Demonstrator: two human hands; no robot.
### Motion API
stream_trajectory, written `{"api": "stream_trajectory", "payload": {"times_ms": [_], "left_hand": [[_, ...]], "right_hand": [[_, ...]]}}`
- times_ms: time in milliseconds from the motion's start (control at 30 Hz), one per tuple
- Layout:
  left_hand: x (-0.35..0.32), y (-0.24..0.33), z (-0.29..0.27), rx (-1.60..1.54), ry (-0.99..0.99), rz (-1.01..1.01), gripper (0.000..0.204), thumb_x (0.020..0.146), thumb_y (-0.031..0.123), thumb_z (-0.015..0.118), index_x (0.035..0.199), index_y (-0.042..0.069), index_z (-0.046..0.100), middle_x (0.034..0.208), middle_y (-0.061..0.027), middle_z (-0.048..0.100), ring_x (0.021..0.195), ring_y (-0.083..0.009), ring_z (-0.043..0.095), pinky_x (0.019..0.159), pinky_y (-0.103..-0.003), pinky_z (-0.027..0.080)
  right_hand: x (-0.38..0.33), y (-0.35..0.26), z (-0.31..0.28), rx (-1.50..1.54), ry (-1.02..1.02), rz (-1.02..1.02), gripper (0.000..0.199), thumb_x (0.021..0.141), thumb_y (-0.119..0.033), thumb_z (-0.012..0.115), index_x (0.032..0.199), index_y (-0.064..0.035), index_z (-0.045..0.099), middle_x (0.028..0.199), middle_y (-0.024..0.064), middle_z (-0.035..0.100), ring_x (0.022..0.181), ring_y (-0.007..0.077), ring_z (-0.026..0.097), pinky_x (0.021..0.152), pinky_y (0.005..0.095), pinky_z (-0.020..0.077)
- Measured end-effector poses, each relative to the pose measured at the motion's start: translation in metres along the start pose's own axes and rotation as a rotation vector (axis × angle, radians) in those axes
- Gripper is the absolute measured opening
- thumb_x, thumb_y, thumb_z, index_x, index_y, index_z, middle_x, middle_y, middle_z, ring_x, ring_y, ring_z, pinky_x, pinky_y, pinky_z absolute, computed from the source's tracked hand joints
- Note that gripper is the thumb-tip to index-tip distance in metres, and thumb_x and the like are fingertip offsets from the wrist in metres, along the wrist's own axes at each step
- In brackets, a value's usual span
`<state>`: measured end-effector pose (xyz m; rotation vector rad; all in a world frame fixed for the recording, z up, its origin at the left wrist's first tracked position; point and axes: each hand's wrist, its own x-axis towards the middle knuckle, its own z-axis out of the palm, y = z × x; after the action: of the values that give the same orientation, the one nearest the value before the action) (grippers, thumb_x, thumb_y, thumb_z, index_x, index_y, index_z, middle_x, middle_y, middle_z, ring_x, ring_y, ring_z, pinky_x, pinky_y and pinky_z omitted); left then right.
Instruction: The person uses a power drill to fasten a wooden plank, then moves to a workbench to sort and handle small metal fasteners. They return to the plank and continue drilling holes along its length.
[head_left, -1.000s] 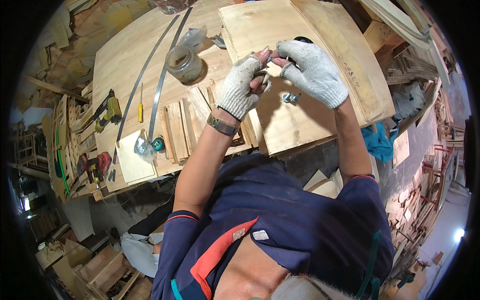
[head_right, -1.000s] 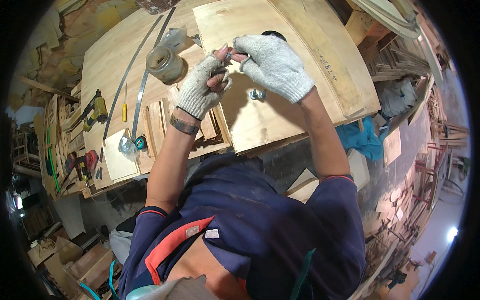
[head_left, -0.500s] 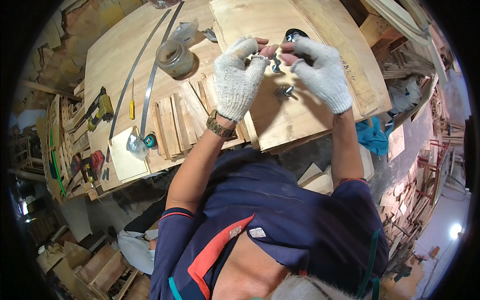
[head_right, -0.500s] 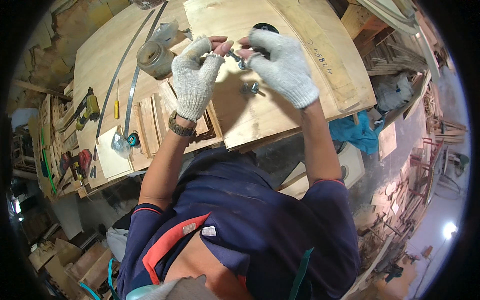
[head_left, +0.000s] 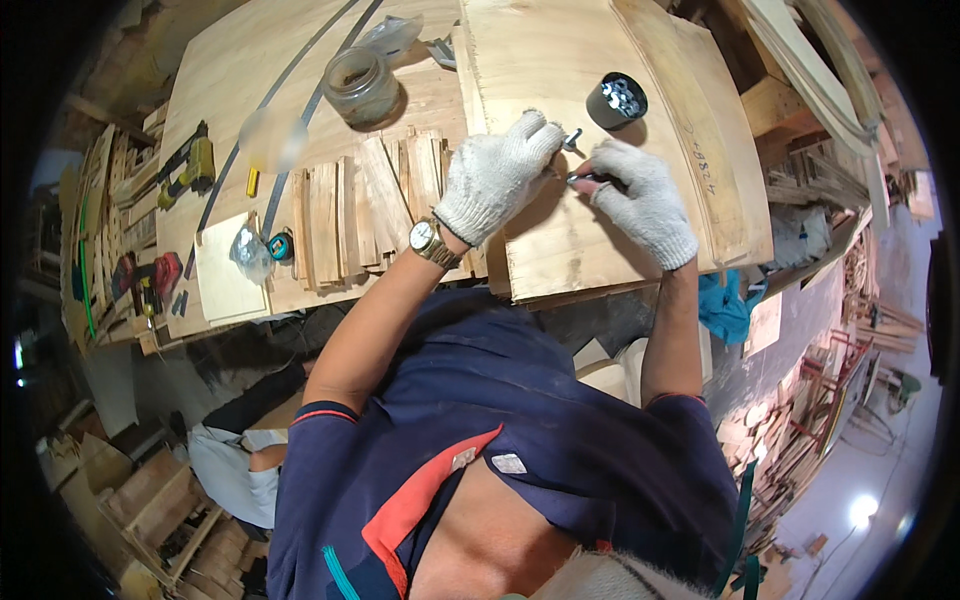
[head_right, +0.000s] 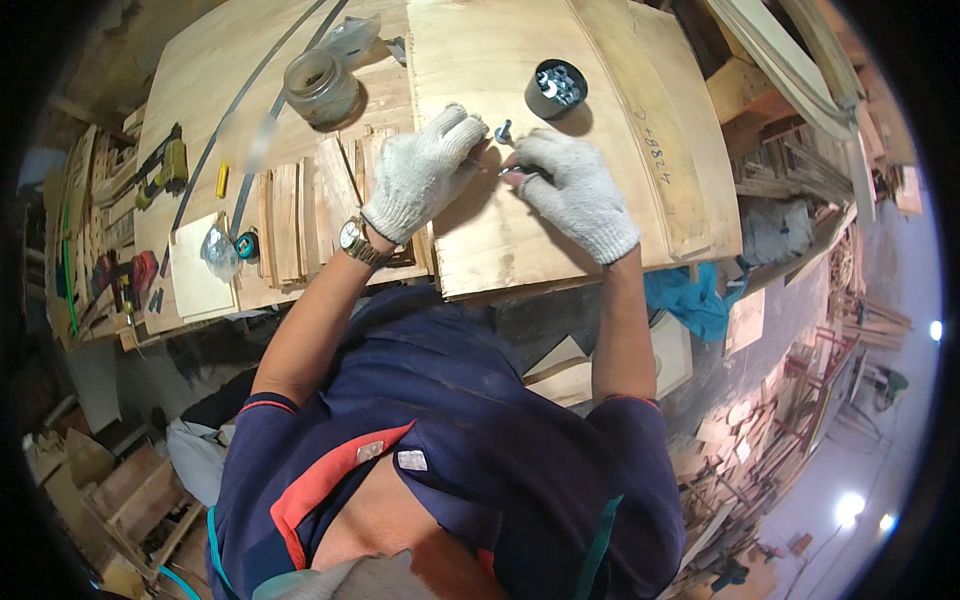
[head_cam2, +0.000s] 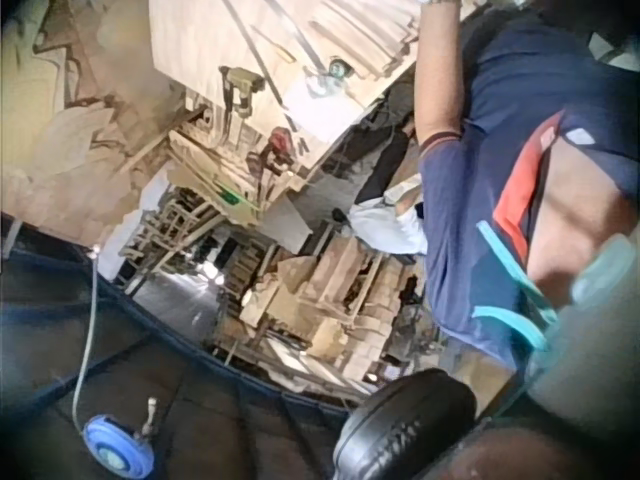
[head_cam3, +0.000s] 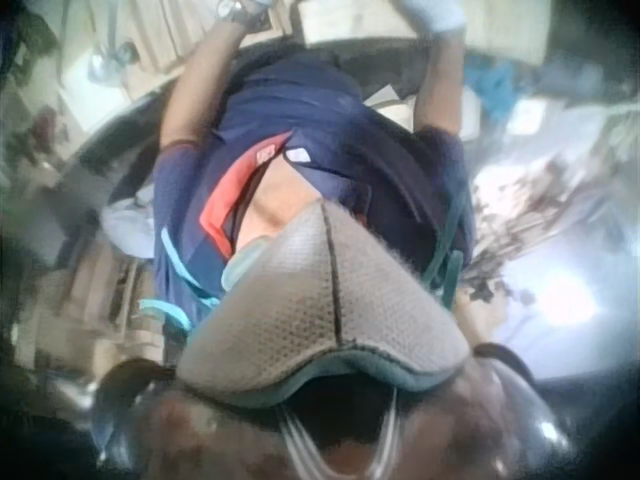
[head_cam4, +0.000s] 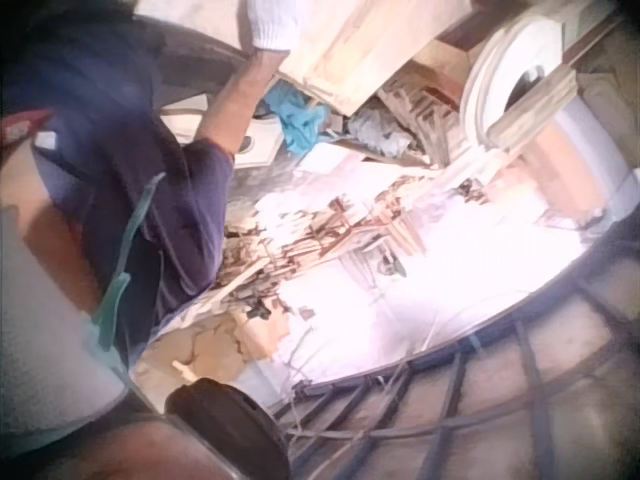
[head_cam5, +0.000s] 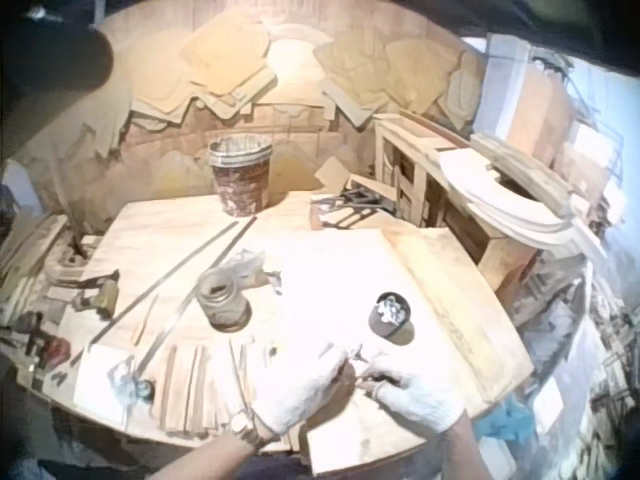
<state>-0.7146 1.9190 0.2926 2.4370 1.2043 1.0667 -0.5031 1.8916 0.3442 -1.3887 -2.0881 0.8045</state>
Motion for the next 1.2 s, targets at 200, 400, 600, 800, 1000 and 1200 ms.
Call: {"api": "stream_trajectory", "payload": {"times_ms": [200,400,600,800,1000,1200], "left_hand": [[0.011,-0.005,-0.003,-0.031,-0.042,-0.075,0.016,0.087,0.019,0.073,0.100,0.014,0.066,0.099,-0.0067,0.068,0.080,-0.0308,0.071,0.066,-0.043,0.057],[0.021,0.011,-0.017,-0.123,-0.006,-0.101,0.012,0.083,0.019,0.070,0.093,0.014,0.074,0.087,-0.0152,0.074,0.085,-0.0361,0.074,0.070,-0.048,0.058],[0.042,-0.005,0.048,-0.093,0.080,-0.083,0.013,0.078,0.027,0.076,0.086,0.018,0.078,0.078,-0.0125,0.074,0.072,-0.0344,0.074,0.058,-0.048,0.057],[0.050,-0.017,0.069,-0.129,0.075,-0.084,0.019,0.079,0.033,0.076,0.090,0.018,0.079,0.082,-0.0122,0.075,0.076,-0.0360,0.072,0.062,-0.049,0.056],[0.018,0.003,0.013,-0.385,0.039,-0.109,0.024,0.087,0.028,0.071,0.108,0.020,0.079,0.091,-0.0128,0.076,0.085,-0.0333,0.073,0.073,-0.045,0.057],[0.022,-0.007,0.006,-0.280,-0.083,-0.127,0.033,0.088,0.031,0.077,0.116,0.014,0.071,0.103,-0.0089,0.073,0.098,-0.0285,0.072,0.083,-0.041,0.055]], "right_hand": [[0.011,-0.001,-0.011,-0.235,0.073,0.044,0.013,0.087,-0.008,0.070,0.095,0.0028,0.070,0.087,0.0161,0.063,0.080,0.0306,0.065,0.075,0.0396,0.0520],[0.021,-0.012,0.000,-0.199,0.174,0.068,0.021,0.091,-0.001,0.065,0.110,0.0042,0.072,0.097,0.0106,0.070,0.088,0.0183,0.064,0.081,0.0339,0.0530],[0.049,0.039,-0.018,-0.220,0.006,-0.041,0.035,0.093,0.001,0.061,0.126,0.0109,0.065,0.108,0.0138,0.073,0.097,0.0193,0.067,0.087,0.0319,0.0542],[0.054,0.057,-0.027,0.002,-0.034,0.071,0.030,0.098,-0.001,0.065,0.125,0.0105,0.066,0.108,0.0091,0.071,0.097,0.0162,0.064,0.084,0.0294,0.0537],[0.038,0.032,-0.012,-0.006,0.087,0.070,0.029,0.095,-0.006,0.070,0.119,0.0090,0.071,0.112,0.0132,0.074,0.098,0.0183,0.066,0.087,0.0309,0.0542],[0.038,0.004,-0.004,-0.235,0.132,0.032,0.026,0.088,-0.015,0.075,0.108,0.0012,0.075,0.092,0.0180,0.073,0.083,0.0254,0.071,0.079,0.0354,0.0548]]}}
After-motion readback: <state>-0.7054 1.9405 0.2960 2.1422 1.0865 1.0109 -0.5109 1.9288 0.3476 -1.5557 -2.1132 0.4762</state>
